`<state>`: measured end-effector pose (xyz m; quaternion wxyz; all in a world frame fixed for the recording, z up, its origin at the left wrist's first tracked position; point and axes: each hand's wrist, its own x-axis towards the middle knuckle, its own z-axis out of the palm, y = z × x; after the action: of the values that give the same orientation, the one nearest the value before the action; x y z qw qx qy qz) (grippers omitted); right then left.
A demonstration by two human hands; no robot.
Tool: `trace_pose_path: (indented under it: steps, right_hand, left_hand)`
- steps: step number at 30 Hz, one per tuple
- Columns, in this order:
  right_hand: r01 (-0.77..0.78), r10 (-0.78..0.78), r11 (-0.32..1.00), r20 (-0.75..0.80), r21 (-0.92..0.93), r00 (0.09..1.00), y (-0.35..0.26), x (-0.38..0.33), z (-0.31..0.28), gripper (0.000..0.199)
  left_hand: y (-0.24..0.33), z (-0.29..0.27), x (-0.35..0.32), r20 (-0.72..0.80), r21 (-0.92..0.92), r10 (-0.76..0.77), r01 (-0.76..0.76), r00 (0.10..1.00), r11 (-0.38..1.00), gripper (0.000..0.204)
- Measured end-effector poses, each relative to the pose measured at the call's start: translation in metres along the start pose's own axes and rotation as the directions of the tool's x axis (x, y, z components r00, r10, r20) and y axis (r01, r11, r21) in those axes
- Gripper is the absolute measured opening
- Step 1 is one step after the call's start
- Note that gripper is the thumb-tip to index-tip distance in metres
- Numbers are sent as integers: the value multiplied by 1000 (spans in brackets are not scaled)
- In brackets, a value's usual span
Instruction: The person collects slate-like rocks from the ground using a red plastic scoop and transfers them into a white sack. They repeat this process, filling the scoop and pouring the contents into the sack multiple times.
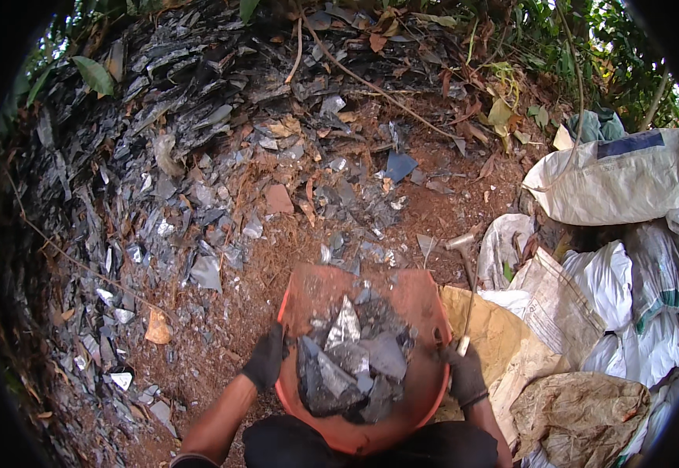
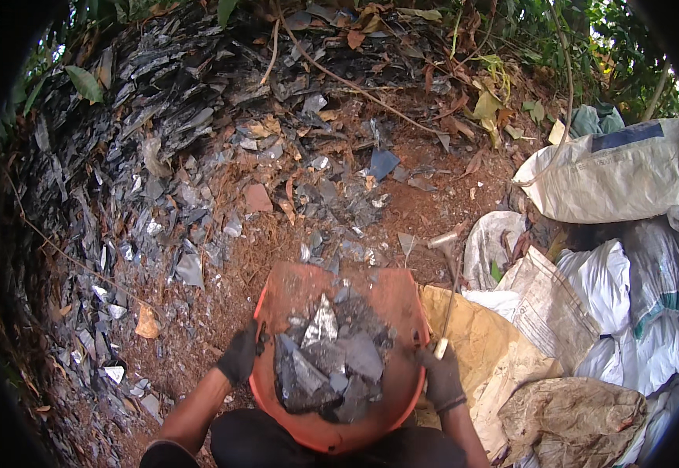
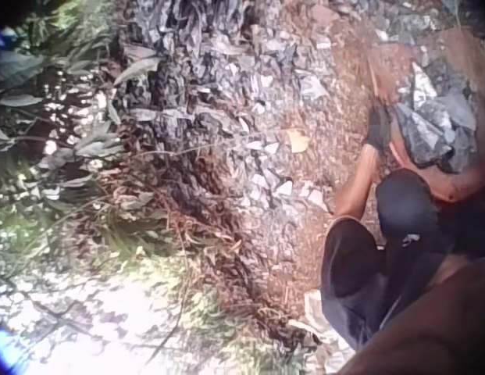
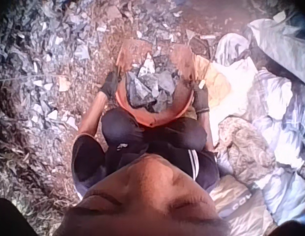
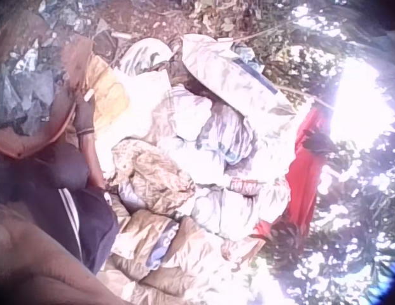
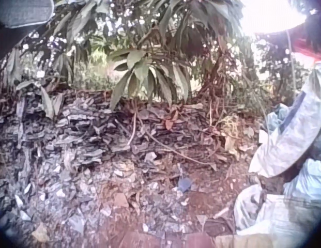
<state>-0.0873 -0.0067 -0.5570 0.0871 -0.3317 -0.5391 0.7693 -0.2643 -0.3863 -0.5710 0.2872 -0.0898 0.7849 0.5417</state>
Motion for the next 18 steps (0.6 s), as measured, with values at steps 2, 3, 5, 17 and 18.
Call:
trace_pose_path:
  steps: [2, 3, 5, 17, 18]
  right_hand:
    - [63, -64, 994, -12, -90, 998, -29, 20, 12, 14]
    - [87, -85, 988, 22, -124, 996, -36, 39, 10, 15]
    - [170, -159, 965, 73, -199, 985, -55, 72, 18, 16]
    - [453, -379, 520, 279, -724, 882, -154, 210, 63, 29]
    - [448, -468, 330, 269, -831, 842, -149, 204, 63, 30]
  left_hand:
    - [8, 2, 17, 0, -91, -2, 2, 1000, 996, 66]
    - [5, 4, 26, -21, -152, 19, -22, 1000, 988, 64]
    - [5, 15, 47, -89, -207, 2, -21, 996, 978, 65]
    - [33, 62, 133, -265, -398, 111, -213, 958, 892, 69]
    - [29, 62, 130, -259, -411, 129, -230, 957, 882, 68]
